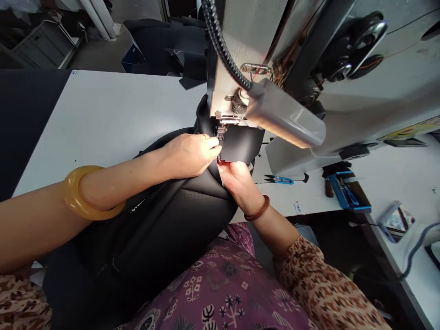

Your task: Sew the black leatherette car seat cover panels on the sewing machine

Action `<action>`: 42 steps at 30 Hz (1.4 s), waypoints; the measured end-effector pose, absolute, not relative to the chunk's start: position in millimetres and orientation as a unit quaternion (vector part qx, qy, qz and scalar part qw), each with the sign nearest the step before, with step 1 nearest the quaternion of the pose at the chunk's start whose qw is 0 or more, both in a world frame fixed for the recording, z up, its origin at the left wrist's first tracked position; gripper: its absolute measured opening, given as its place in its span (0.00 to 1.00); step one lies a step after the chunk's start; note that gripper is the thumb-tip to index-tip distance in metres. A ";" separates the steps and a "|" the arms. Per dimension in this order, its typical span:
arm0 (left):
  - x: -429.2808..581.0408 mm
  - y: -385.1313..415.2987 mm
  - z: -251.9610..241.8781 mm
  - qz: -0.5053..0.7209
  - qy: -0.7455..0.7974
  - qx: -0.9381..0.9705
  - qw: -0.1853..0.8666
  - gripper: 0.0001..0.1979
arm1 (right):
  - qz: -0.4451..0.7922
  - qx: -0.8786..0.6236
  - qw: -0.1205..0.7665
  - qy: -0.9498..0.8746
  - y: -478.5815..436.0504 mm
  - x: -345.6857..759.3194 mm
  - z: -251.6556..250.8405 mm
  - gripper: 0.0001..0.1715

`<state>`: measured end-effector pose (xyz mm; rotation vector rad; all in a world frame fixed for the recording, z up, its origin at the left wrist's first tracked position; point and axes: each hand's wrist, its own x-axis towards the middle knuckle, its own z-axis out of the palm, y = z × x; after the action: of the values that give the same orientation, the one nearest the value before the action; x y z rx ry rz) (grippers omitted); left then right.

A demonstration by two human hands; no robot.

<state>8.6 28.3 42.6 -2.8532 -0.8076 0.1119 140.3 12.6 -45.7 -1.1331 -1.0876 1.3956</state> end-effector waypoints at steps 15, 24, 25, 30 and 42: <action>36.3 -35.4 33.7 0.056 -0.447 -0.892 0.026 0.28 | -0.288 -0.462 0.268 -0.795 -24.4 223.0 -29.9 0.14; 10.9 -12.8 33.5 0.016 -0.331 -0.942 0.058 0.28 | -0.247 -0.452 0.150 -0.844 -9.5 210.9 -14.5 0.18; 9.6 -10.3 32.8 0.013 -0.320 -0.945 0.066 0.29 | -0.230 -0.452 0.154 -0.848 -10.2 207.5 -14.8 0.18; 7.9 -5.1 29.1 -0.007 -0.295 -0.952 0.085 0.28 | -0.123 -0.433 0.156 -0.879 -2.0 194.4 -21.4 0.21; 10.1 5.5 39.4 0.013 -0.294 -0.952 0.082 0.22 | -0.182 -0.383 0.176 -0.888 8.4 196.3 -20.4 0.22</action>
<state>10.1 5.5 39.4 -2.8449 -0.8780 0.0402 196.3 8.4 -20.4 -1.0836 -2.5153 -0.5150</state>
